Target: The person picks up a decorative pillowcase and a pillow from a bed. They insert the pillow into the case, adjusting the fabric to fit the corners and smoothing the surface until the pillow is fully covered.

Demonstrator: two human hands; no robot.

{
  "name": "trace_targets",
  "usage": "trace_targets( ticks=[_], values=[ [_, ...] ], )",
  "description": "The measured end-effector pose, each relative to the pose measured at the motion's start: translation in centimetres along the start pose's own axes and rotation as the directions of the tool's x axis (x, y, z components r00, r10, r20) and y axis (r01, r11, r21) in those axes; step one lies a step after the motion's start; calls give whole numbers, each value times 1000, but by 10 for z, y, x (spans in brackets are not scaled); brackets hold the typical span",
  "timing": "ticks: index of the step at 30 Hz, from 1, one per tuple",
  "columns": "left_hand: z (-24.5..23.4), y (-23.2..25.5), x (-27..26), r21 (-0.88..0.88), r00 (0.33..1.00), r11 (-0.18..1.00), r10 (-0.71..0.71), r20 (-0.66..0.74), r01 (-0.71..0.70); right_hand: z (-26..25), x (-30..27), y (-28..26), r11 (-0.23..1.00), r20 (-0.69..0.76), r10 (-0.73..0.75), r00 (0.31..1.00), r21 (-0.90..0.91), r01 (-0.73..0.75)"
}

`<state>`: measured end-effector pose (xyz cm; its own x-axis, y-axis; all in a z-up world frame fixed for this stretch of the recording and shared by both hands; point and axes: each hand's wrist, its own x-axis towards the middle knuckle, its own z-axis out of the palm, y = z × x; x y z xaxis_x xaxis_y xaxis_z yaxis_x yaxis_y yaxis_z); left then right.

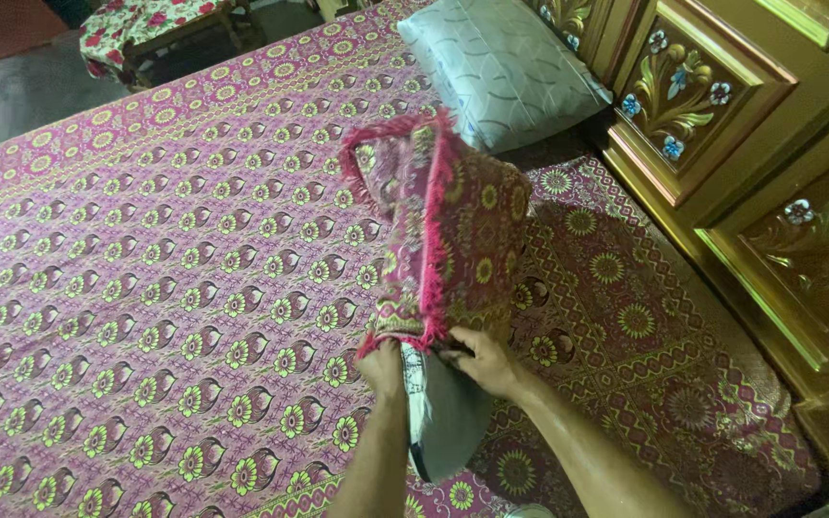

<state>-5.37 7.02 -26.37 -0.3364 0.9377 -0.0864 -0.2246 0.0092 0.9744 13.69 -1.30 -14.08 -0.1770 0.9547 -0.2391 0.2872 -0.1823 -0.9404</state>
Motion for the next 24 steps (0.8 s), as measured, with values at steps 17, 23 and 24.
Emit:
trace_targets(
  ticks=[17,23,24],
  values=[
    [-97,130,26,850,890,489,-452,55,195,5,8,75,931,-413,278,867,-106,-349],
    [-83,162,-23,972,991,-214,-109,73,-95,-4,17,47,831,-370,517,772,-1,-557],
    [-82,155,-28,919,982,-354,12,190,-173,-4,20,48,803,-356,565,745,28,-595]
  ],
)
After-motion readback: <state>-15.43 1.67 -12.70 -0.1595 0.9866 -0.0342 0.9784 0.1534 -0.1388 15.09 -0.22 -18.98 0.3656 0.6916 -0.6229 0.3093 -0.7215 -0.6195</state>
